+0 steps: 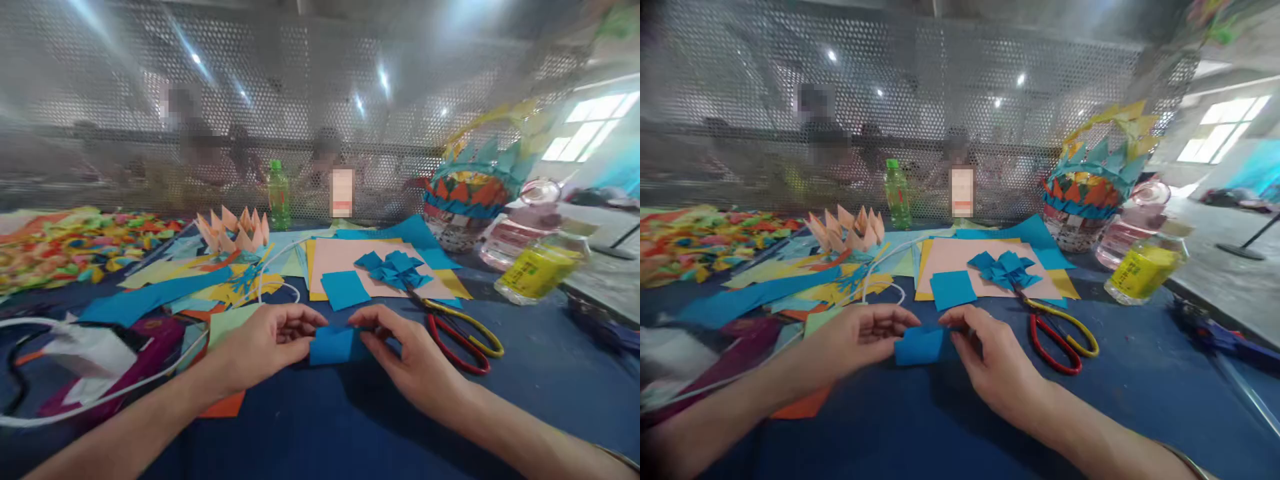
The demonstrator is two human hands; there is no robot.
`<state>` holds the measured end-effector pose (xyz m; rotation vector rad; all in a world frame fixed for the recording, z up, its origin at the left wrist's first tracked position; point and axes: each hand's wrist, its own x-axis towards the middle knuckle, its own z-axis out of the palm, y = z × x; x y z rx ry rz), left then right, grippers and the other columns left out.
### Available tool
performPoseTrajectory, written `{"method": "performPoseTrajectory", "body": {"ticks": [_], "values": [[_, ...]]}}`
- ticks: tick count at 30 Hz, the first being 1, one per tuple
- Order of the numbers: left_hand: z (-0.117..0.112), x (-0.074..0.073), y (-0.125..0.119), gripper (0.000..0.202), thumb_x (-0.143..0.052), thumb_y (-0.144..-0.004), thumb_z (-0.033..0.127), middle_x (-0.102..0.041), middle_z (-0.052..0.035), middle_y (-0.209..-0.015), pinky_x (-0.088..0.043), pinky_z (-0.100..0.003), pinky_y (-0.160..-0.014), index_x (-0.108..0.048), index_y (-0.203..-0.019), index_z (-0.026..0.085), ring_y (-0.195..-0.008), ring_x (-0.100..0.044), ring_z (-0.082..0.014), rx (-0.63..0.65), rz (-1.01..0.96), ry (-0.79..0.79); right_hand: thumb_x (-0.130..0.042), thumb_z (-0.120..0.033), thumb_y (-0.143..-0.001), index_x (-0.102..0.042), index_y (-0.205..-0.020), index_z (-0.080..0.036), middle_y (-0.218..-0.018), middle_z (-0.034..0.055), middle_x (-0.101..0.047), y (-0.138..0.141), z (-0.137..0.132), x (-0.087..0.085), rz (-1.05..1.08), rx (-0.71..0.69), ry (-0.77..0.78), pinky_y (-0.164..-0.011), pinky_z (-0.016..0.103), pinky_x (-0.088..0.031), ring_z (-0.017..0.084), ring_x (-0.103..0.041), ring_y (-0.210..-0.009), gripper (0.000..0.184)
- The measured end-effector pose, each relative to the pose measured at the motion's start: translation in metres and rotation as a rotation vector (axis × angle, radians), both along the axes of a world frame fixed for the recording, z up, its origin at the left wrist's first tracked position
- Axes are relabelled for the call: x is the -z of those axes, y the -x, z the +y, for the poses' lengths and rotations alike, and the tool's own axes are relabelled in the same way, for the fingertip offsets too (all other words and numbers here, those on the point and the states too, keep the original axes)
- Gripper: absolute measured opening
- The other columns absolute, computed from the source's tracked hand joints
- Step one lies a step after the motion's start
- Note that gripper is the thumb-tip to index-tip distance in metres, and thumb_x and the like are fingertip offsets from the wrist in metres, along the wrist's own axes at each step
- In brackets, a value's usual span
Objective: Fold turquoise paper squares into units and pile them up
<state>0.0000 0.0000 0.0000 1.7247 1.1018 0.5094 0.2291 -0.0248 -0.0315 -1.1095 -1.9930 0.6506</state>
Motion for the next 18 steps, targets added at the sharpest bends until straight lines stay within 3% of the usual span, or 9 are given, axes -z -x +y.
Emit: {"method": "performPoseTrajectory", "body": {"ticks": [4,7,12,16,18], "values": [[-0.003,0.008,-0.002,0.037,-0.055,-0.078,0.020,-0.066,-0.0032,-0.098,-0.051,-0.030,-0.072,-0.058,-0.115,0.020,-0.079,-0.062,-0.0175,-0.061,0.068,-0.193,-0.049,-0.010,-0.091,-0.060,-0.106,-0.023,-0.099,0.0008,-0.067,-0.002,0.002,0.002,-0.023,-0.043,-0.057,-0.079,0.024,-0.047,0.014,-0.061,-0.089,0.023],[-0.008,0.009,-0.005,0.042,-0.054,-0.076,0.015,-0.064,-0.0021,-0.100,-0.050,-0.029,-0.068,-0.057,-0.118,0.023,-0.072,-0.058,-0.0150,-0.014,0.108,-0.307,-0.046,-0.009,-0.092,-0.062,-0.105,-0.024,-0.097,0.0008,-0.066,-0.002,0.003,0.004,-0.023,-0.076,-0.083,-0.080,0.025,-0.047,0.014,-0.061,-0.090,0.025],[-0.011,0.008,-0.010,0.036,-0.057,-0.079,0.020,-0.063,-0.0001,-0.085,-0.048,-0.028,-0.067,-0.058,-0.115,0.021,-0.073,-0.058,-0.0163,0.057,0.066,-0.190,-0.044,-0.007,-0.091,-0.061,-0.103,-0.023,-0.096,0.0026,-0.064,-0.002,0.002,0.001,-0.047,-0.100,-0.100,-0.081,0.027,-0.048,0.015,-0.060,-0.091,0.026],[-0.012,0.015,-0.011,0.032,-0.056,-0.079,0.019,-0.059,0.0033,-0.076,-0.047,-0.027,-0.066,-0.057,-0.111,0.020,-0.069,-0.057,-0.0147,0.058,0.042,-0.169,-0.048,-0.002,-0.084,-0.059,-0.113,-0.024,-0.123,0.0083,-0.053,0.002,-0.007,-0.004,-0.223,-0.116,-0.269,-0.098,0.041,-0.039,0.022,-0.049,-0.115,0.038],[-0.012,0.018,-0.010,0.038,-0.053,-0.077,0.012,-0.060,0.0043,-0.078,-0.046,-0.025,-0.064,-0.054,-0.113,0.022,-0.069,-0.057,-0.0135,0.070,0.032,-0.209,-0.050,0.000,-0.082,-0.057,-0.119,-0.027,-0.132,0.0089,-0.047,0.005,-0.013,-0.006,-0.319,-0.153,-0.362,-0.099,0.046,-0.036,0.025,-0.043,-0.121,0.046]]}}
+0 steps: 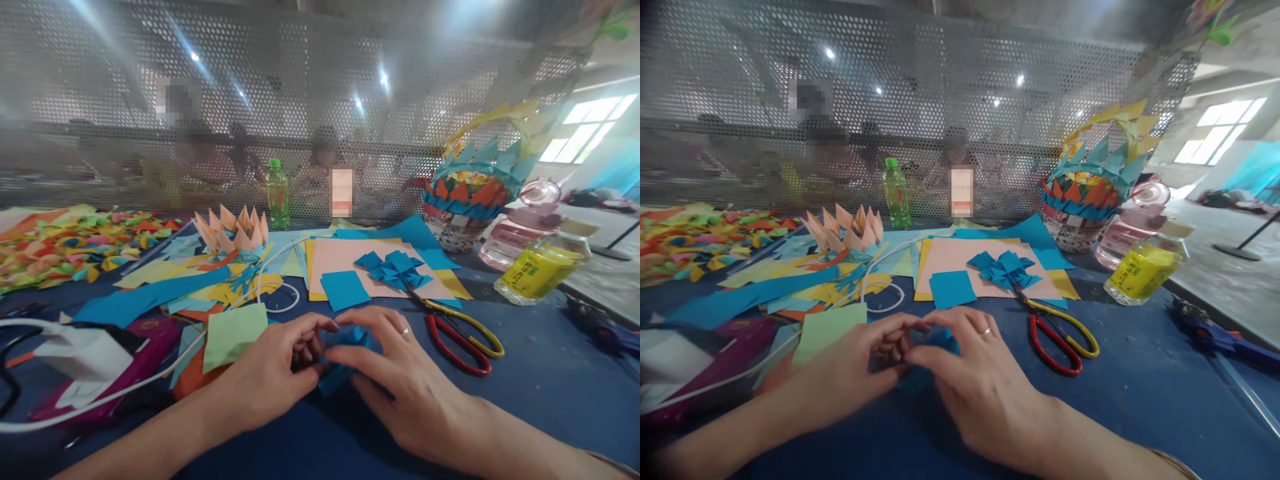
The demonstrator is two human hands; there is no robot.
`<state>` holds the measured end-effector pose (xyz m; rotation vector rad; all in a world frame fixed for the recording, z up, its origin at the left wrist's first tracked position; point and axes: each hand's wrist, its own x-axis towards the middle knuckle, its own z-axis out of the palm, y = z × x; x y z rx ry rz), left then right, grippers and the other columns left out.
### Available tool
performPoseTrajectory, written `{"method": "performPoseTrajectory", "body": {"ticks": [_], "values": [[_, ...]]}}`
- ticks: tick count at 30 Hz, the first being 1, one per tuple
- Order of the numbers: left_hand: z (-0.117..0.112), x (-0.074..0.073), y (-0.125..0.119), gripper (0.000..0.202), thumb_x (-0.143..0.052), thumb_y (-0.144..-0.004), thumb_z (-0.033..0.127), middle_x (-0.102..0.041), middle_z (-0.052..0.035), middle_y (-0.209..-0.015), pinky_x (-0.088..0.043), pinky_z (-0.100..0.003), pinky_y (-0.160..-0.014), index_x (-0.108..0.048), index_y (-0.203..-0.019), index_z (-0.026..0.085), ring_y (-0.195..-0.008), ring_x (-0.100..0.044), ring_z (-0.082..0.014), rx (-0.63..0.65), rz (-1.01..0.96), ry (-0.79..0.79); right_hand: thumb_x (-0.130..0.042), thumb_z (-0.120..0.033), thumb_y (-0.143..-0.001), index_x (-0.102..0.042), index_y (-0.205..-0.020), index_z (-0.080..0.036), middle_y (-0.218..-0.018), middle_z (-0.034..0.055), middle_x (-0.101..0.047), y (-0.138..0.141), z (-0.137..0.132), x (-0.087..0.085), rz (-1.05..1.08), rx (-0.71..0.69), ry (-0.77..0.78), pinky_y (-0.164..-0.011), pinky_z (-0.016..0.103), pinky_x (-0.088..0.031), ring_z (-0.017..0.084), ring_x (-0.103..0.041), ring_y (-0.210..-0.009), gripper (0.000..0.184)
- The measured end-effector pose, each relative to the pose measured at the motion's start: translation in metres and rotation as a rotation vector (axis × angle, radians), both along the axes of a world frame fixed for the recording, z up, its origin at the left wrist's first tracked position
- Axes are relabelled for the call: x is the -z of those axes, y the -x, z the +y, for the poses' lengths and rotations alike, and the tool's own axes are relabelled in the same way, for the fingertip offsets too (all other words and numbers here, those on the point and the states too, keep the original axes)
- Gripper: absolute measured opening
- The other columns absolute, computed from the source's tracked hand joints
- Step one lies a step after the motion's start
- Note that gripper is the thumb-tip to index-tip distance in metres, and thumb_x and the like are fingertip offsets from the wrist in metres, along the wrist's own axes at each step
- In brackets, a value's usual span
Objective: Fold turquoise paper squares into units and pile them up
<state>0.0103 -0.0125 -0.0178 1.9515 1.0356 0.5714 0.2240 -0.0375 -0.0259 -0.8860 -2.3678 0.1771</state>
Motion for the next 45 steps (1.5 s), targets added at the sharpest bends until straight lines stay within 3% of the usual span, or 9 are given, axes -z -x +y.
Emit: {"method": "performPoseTrajectory", "body": {"ticks": [6,12,15,18,21,24,29,35,45], "values": [[-0.001,0.004,0.002,0.041,-0.053,-0.077,0.010,-0.054,0.0074,-0.072,-0.043,-0.023,-0.060,-0.052,-0.116,0.025,-0.065,-0.053,-0.0121,-0.023,0.074,-0.112,-0.053,-0.009,-0.089,-0.064,-0.089,-0.022,-0.108,0.0035,-0.062,0.001,-0.003,0.000,-0.039,-0.056,-0.049,-0.091,0.040,-0.035,0.022,-0.049,-0.108,0.016],[0.000,0.007,0.005,0.046,-0.055,-0.081,0.013,-0.055,0.0074,-0.072,-0.042,-0.023,-0.056,-0.046,-0.123,0.029,-0.060,-0.054,-0.0127,-0.061,0.216,-0.214,-0.055,-0.009,-0.089,-0.059,-0.082,-0.018,-0.084,0.0001,-0.065,-0.001,0.002,0.000,-0.097,-0.108,0.025,-0.089,0.036,-0.031,0.016,-0.054,-0.091,0.012],[-0.004,0.005,0.006,0.051,-0.060,-0.079,0.012,-0.059,0.0003,-0.101,-0.047,-0.032,-0.077,-0.045,-0.125,0.030,-0.089,-0.058,-0.0191,-0.045,0.285,-0.391,-0.056,-0.008,-0.086,-0.059,-0.083,-0.017,-0.084,0.0014,-0.065,-0.001,0.003,0.000,-0.127,-0.113,0.076,-0.086,0.036,-0.032,0.017,-0.053,-0.091,0.010],[-0.010,-0.001,0.006,0.045,-0.059,-0.079,0.006,-0.045,-0.0037,-0.134,-0.035,-0.041,-0.101,-0.052,-0.117,0.028,-0.122,-0.043,-0.0252,0.041,0.311,-0.590,-0.059,-0.010,-0.085,-0.060,-0.083,-0.017,-0.083,0.0016,-0.064,-0.002,0.004,-0.002,-0.119,-0.095,0.136,-0.084,0.035,-0.033,0.017,-0.053,-0.090,0.007],[-0.015,-0.006,0.006,0.021,-0.050,-0.087,0.005,-0.056,-0.0018,-0.119,-0.036,-0.037,-0.097,-0.060,-0.095,0.023,-0.110,-0.051,-0.0208,0.194,0.316,-0.638,-0.060,-0.009,-0.083,-0.059,-0.084,-0.017,-0.085,0.0006,-0.063,-0.004,0.006,-0.006,-0.134,-0.086,0.187,-0.084,0.035,-0.033,0.016,-0.054,-0.089,0.009],[-0.019,-0.008,0.006,0.018,-0.047,-0.093,0.013,-0.063,-0.0006,-0.095,-0.043,-0.032,-0.080,-0.062,-0.086,0.021,-0.088,-0.057,-0.0173,0.296,0.332,-0.603,-0.059,-0.007,-0.083,-0.059,-0.084,-0.018,-0.085,-0.0006,-0.063,-0.007,0.008,-0.013,-0.188,-0.096,0.217,-0.084,0.034,-0.032,0.015,-0.054,-0.089,0.011],[-0.024,-0.010,0.006,0.021,-0.047,-0.094,0.018,-0.066,-0.0027,-0.090,-0.046,-0.029,-0.072,-0.068,-0.092,0.022,-0.079,-0.061,-0.0182,0.282,0.337,-0.667,-0.061,-0.007,-0.081,-0.060,-0.082,-0.019,-0.085,-0.0015,-0.063,-0.011,0.008,-0.020,-0.234,-0.058,0.285,-0.083,0.032,-0.034,0.015,-0.054,-0.089,0.013],[-0.029,-0.012,0.004,0.023,-0.046,-0.093,0.019,-0.066,-0.0039,-0.087,-0.049,-0.029,-0.070,-0.068,-0.093,0.022,-0.076,-0.062,-0.0188,0.287,0.350,-0.694,-0.064,-0.020,-0.085,-0.060,-0.078,-0.020,-0.081,-0.0012,-0.063,-0.010,0.008,-0.012,-0.140,0.044,0.426,-0.079,0.031,-0.038,0.015,-0.055,-0.082,0.008],[-0.028,-0.010,0.003,0.023,-0.044,-0.094,0.019,-0.065,-0.0040,-0.083,-0.050,-0.028,-0.069,-0.067,-0.099,0.021,-0.075,-0.063,-0.0191,0.310,0.354,-0.720,-0.068,-0.015,-0.080,-0.057,-0.071,-0.018,-0.070,-0.0023,-0.059,0.002,0.006,-0.002,-0.067,0.208,0.409,-0.066,0.027,-0.035,0.014,-0.051,-0.070,0.015]]}}
